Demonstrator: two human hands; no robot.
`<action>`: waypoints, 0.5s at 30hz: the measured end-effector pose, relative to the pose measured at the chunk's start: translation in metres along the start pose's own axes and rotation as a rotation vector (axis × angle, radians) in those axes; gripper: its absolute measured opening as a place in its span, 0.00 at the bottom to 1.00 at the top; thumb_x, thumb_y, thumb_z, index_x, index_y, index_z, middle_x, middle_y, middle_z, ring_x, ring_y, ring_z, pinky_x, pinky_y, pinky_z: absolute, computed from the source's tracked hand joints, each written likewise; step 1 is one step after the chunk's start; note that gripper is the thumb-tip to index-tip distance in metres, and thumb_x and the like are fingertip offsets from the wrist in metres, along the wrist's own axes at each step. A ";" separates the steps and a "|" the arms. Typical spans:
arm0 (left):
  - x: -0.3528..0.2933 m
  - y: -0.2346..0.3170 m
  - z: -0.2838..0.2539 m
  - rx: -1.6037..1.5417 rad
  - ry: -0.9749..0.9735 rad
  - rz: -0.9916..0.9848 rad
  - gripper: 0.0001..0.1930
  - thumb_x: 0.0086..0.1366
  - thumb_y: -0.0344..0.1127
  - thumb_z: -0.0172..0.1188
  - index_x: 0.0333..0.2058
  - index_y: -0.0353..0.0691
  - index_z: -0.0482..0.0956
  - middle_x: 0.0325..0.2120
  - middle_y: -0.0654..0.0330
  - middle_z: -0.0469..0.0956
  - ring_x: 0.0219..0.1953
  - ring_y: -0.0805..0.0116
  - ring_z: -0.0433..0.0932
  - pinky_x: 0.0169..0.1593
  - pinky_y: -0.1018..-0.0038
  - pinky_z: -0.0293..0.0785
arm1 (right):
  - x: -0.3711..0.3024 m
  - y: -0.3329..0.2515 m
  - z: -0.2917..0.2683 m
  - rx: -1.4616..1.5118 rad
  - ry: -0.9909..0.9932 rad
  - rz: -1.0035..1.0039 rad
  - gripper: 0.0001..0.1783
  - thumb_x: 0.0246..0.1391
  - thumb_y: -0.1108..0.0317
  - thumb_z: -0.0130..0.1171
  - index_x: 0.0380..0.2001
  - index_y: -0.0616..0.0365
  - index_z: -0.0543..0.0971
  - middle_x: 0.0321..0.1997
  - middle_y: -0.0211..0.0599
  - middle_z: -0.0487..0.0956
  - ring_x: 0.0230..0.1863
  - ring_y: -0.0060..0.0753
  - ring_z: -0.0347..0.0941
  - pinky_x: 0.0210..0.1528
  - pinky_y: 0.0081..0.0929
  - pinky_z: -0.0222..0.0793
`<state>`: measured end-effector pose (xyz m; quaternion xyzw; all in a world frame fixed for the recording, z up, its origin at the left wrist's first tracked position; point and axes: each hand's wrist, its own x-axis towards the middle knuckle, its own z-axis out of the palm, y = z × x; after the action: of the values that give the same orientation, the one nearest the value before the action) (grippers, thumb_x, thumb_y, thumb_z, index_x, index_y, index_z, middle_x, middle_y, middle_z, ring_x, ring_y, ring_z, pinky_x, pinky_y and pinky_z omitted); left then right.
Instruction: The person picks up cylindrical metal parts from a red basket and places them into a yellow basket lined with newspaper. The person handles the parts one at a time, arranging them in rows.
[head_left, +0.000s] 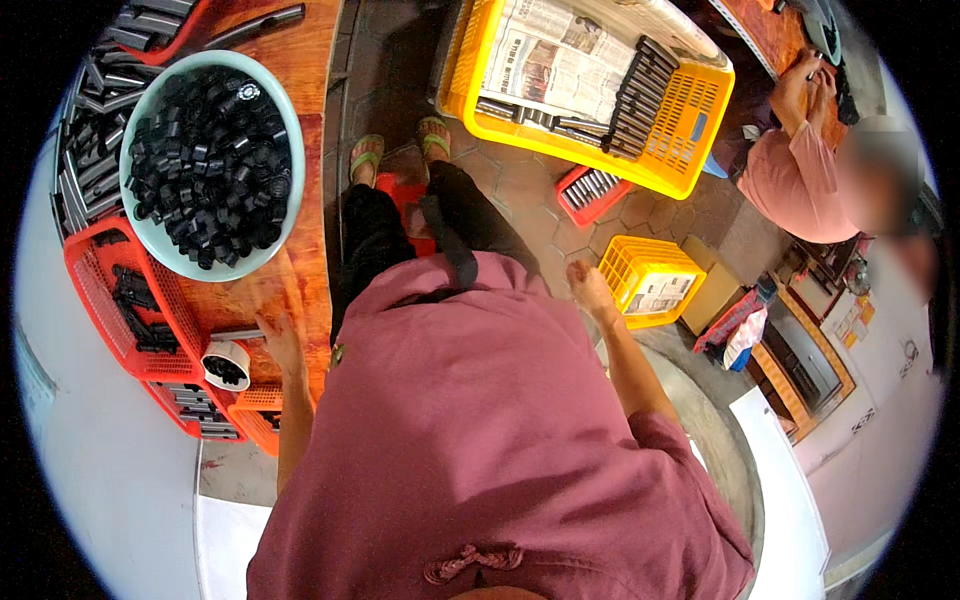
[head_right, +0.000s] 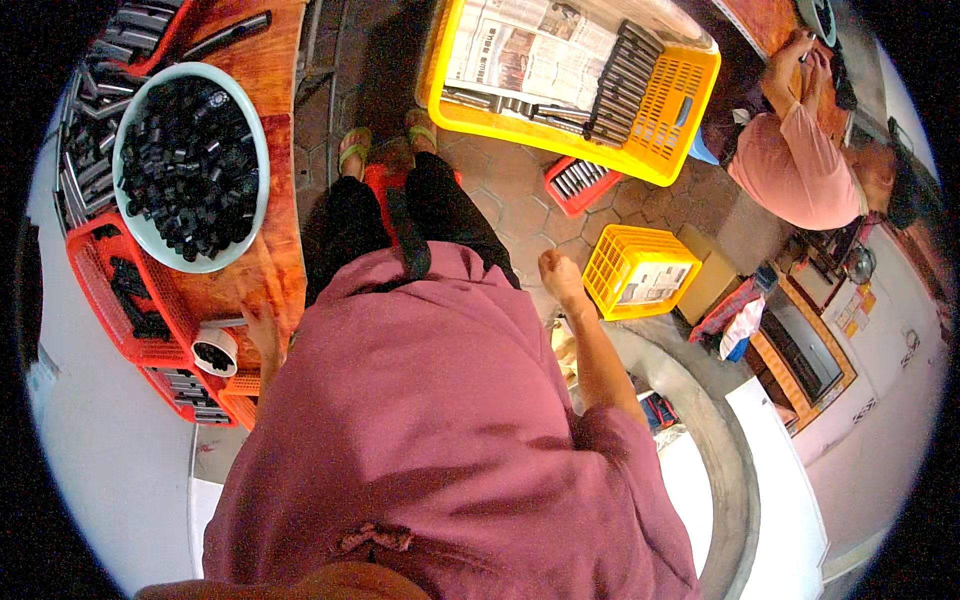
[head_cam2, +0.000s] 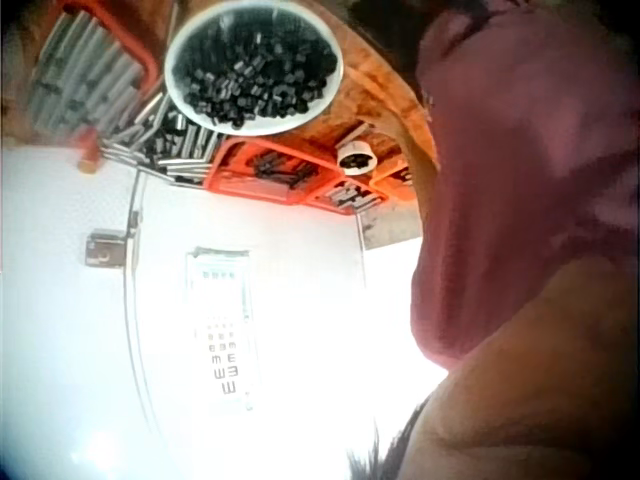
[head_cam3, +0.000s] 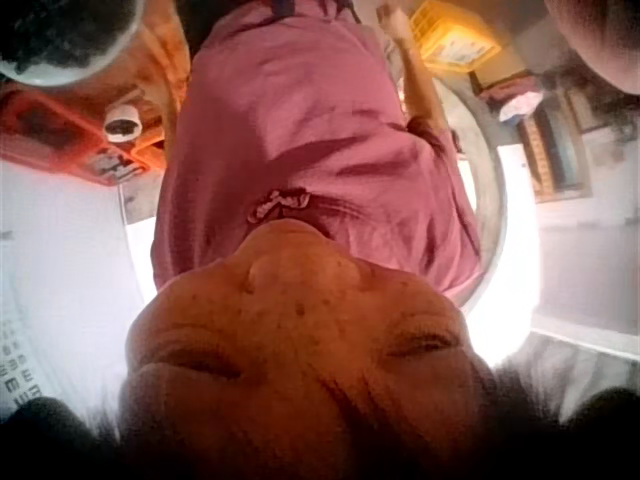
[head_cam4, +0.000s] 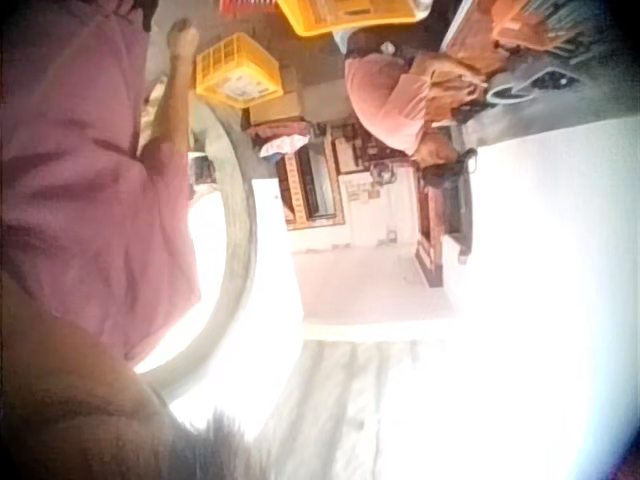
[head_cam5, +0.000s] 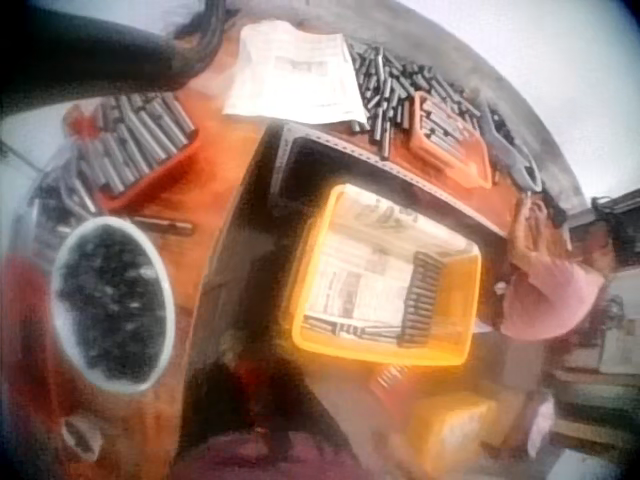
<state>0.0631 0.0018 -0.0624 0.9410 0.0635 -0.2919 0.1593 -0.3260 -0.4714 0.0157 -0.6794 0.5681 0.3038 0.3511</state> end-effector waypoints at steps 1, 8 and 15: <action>-0.002 -0.004 0.002 -0.123 -0.009 0.028 0.39 0.64 0.54 0.52 0.66 0.38 0.50 0.54 0.35 0.68 0.53 0.36 0.68 0.54 0.56 0.66 | -0.010 0.000 0.002 0.012 -0.044 0.028 0.14 0.56 0.60 0.50 0.38 0.58 0.78 0.36 0.58 0.78 0.42 0.59 0.75 0.43 0.43 0.71; -0.024 0.031 -0.017 0.087 -0.070 0.000 0.40 0.64 0.53 0.52 0.67 0.39 0.47 0.55 0.36 0.67 0.50 0.38 0.71 0.55 0.56 0.63 | -0.015 -0.006 -0.014 0.088 -0.108 -0.008 0.15 0.57 0.60 0.49 0.38 0.59 0.77 0.38 0.57 0.78 0.44 0.57 0.75 0.44 0.40 0.71; -0.083 0.022 0.012 0.499 0.117 0.172 0.43 0.61 0.64 0.49 0.64 0.38 0.54 0.58 0.34 0.57 0.56 0.34 0.62 0.55 0.50 0.63 | 0.060 0.014 -0.063 0.167 0.078 -0.235 0.16 0.59 0.58 0.49 0.39 0.59 0.78 0.35 0.57 0.78 0.40 0.59 0.75 0.41 0.44 0.71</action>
<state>-0.0066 -0.0255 -0.0188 0.9683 -0.0812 -0.2293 -0.0571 -0.3287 -0.5584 0.0014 -0.7210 0.5210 0.1857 0.4174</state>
